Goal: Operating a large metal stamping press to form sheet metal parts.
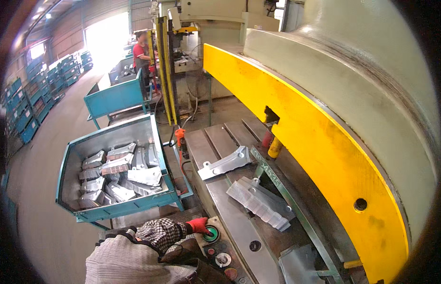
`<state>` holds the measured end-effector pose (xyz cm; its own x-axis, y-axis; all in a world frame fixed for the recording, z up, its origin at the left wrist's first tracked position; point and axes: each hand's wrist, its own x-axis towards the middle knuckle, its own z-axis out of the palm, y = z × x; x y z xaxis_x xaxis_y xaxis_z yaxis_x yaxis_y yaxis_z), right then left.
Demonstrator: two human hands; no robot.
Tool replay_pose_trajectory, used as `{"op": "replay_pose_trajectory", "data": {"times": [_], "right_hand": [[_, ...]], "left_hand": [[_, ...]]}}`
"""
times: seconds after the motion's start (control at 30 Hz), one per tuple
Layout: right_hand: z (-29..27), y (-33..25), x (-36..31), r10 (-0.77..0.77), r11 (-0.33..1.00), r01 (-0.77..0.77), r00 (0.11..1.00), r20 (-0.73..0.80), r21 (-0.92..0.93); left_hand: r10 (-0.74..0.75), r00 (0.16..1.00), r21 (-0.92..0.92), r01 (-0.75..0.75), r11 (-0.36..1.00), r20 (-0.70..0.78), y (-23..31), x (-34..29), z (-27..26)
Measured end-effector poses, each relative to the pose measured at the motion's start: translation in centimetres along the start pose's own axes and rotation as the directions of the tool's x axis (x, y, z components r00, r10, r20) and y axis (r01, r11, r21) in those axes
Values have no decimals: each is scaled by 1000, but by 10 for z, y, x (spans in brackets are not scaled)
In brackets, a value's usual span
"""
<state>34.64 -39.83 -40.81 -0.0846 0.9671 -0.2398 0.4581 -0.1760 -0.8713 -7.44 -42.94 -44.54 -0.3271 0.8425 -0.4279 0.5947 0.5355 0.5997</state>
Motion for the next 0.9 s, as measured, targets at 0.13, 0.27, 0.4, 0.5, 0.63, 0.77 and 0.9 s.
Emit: {"op": "replay_pose_trajectory", "data": {"times": [0.13, 0.27, 0.4, 0.5, 0.63, 0.77, 0.9], "right_hand": [[-7, 16, -23, 39, 997, -35, 997, -64, 63], [-24, 54, -52, 61, 984, -29, 982, -177, 175], [-46, 100, -79, -20, 951, 91, 971, -238, 294], [-54, 111, -83, 310, 929, -256, 932, -185, 267], [-49, 107, -84, 139, 948, -26, 930, -339, 316], [-46, 85, -88, 129, 896, -30, 973, -194, 444], [-54, 73, -97, 383, 893, -295, 895, -228, 340]], "left_hand": [[32, 999, -28, -32, 999, -3, -8, 6, 5], [219, 970, -83, -211, 974, 101, 1, 10, -3], [406, 896, -104, -393, 914, 179, -33, 21, 0], [242, 780, 316, -486, 815, 577, 21, 24, -41], [401, 523, 248, -788, 564, 752, 191, 18, -116], [821, 437, 327, -887, 325, 368, 391, -27, -193], [994, -29, 626, -779, 44, -107, 509, 32, -201]]}}
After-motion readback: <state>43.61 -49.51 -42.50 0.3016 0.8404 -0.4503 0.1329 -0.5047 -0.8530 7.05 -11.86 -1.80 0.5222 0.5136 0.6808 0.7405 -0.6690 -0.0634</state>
